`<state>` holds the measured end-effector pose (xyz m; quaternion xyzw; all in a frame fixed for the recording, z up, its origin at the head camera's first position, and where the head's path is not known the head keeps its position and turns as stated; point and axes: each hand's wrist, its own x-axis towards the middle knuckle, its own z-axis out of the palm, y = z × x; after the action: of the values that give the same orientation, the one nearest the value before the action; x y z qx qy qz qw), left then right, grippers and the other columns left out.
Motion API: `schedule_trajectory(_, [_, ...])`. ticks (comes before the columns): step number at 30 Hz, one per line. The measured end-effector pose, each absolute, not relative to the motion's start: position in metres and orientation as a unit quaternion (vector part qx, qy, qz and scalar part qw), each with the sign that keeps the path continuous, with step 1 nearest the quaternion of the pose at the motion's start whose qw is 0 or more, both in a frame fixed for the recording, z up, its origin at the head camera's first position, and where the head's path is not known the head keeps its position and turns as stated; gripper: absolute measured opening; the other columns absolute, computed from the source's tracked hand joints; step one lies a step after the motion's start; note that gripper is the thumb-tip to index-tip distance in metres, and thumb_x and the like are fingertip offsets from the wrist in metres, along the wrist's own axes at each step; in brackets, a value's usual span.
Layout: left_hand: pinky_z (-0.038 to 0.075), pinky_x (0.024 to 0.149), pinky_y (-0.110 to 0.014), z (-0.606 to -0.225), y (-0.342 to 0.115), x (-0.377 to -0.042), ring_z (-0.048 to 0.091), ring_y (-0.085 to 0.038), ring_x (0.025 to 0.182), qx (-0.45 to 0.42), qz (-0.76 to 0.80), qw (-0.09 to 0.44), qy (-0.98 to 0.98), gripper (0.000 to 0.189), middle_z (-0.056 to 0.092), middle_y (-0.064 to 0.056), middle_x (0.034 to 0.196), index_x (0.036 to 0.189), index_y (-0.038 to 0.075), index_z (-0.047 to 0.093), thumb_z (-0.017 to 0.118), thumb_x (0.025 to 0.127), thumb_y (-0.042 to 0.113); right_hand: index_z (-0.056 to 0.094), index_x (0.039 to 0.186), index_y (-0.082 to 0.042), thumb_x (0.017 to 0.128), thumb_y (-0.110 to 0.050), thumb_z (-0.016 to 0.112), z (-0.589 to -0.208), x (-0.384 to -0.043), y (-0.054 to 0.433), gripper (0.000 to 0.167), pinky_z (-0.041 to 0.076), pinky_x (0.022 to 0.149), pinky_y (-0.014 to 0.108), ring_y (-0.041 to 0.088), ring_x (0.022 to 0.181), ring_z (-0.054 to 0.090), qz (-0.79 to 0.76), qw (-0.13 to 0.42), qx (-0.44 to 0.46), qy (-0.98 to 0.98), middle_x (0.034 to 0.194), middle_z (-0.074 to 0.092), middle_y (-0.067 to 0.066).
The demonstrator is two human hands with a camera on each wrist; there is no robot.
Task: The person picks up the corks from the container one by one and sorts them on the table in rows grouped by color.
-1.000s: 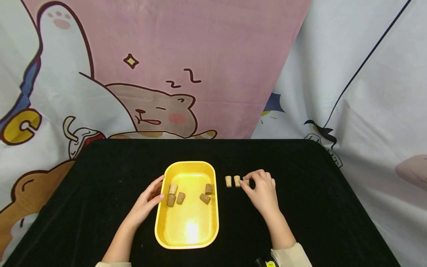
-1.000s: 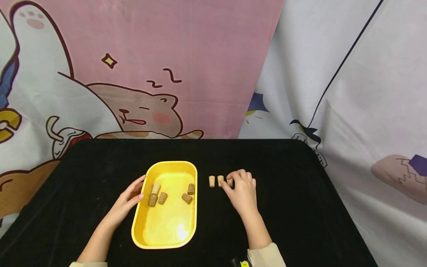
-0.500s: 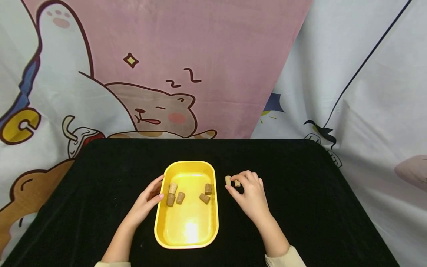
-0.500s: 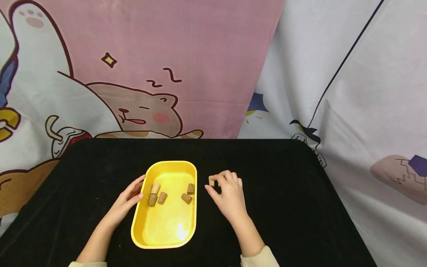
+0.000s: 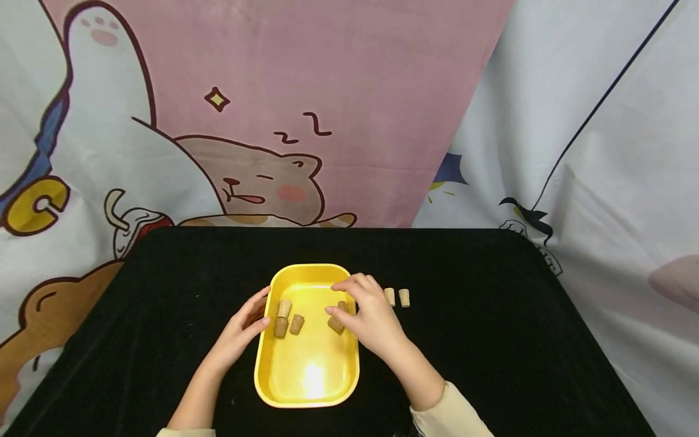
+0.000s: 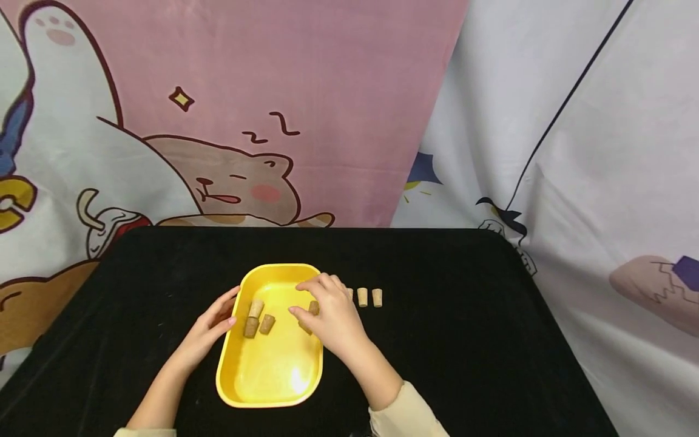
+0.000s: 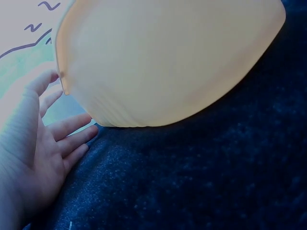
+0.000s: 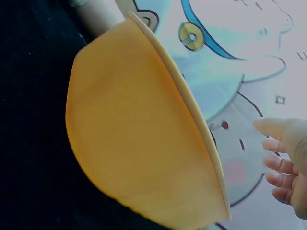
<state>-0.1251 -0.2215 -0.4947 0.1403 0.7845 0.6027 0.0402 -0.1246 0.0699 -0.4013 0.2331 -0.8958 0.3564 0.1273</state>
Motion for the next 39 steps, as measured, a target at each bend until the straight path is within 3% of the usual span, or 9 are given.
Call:
schedule_trajectory(5, [0.041, 0.093, -0.023, -0.494, -0.220, -0.126, 0.046, -0.036, 0.125, 0.137, 0.603, 0.043, 0.784, 0.055, 0.043, -0.020, 0.142, 0.150, 0.016, 0.032, 0.053, 0.099, 0.015, 0.067, 0.112, -0.012, 0.082, -0.030, 0.077, -0.402, -0.134, 0.050, 0.036, 0.049, 0.081, 0.029, 0.012, 0.098, 0.053, 0.364, 0.070, 0.266, -0.890, 0.109, 0.059, -0.003])
schedule_trajectory(8, [0.040, 0.092, -0.020, -0.494, -0.220, -0.126, 0.046, -0.036, 0.125, 0.135, 0.605, 0.045, 0.784, 0.055, 0.043, -0.021, 0.142, 0.150, 0.016, 0.031, 0.053, 0.099, 0.015, 0.065, 0.116, -0.011, 0.083, -0.030, 0.076, -0.407, -0.140, 0.040, 0.039, 0.050, 0.082, 0.027, 0.016, 0.097, 0.058, 0.353, 0.033, 0.278, -0.893, 0.110, 0.060, -0.001])
schedule_trajectory(17, [0.041, 0.091, -0.020, -0.494, -0.222, -0.125, 0.046, -0.038, 0.123, 0.141, 0.615, 0.048, 0.774, 0.055, 0.043, -0.022, 0.141, 0.150, 0.014, 0.031, 0.052, 0.099, 0.014, 0.065, 0.117, -0.009, 0.082, -0.025, 0.077, -0.416, -0.162, 0.017, 0.041, 0.048, 0.081, 0.023, 0.020, 0.099, 0.059, 0.344, -0.027, 0.297, -0.890, 0.110, 0.062, 0.002])
schedule_trajectory(28, [0.042, 0.092, -0.023, -0.495, -0.222, -0.125, 0.046, -0.038, 0.123, 0.148, 0.614, 0.048, 0.773, 0.055, 0.043, -0.022, 0.141, 0.150, 0.014, 0.030, 0.051, 0.099, 0.015, 0.066, 0.116, -0.011, 0.082, -0.018, 0.077, -0.431, -0.178, -0.004, 0.037, 0.048, 0.078, 0.017, 0.017, 0.098, 0.059, 0.371, -0.093, 0.266, -0.885, 0.111, 0.062, -0.002])
schedule_trajectory(39, [0.042, 0.092, -0.021, -0.496, -0.222, -0.126, 0.046, -0.038, 0.123, 0.157, 0.618, 0.044, 0.769, 0.055, 0.043, -0.022, 0.141, 0.150, 0.013, 0.030, 0.052, 0.099, 0.013, 0.068, 0.111, -0.008, 0.078, -0.014, 0.079, -0.446, -0.189, -0.018, 0.036, 0.047, 0.078, 0.016, 0.012, 0.092, 0.060, 0.372, -0.114, 0.272, -0.880, 0.107, 0.065, 0.001])
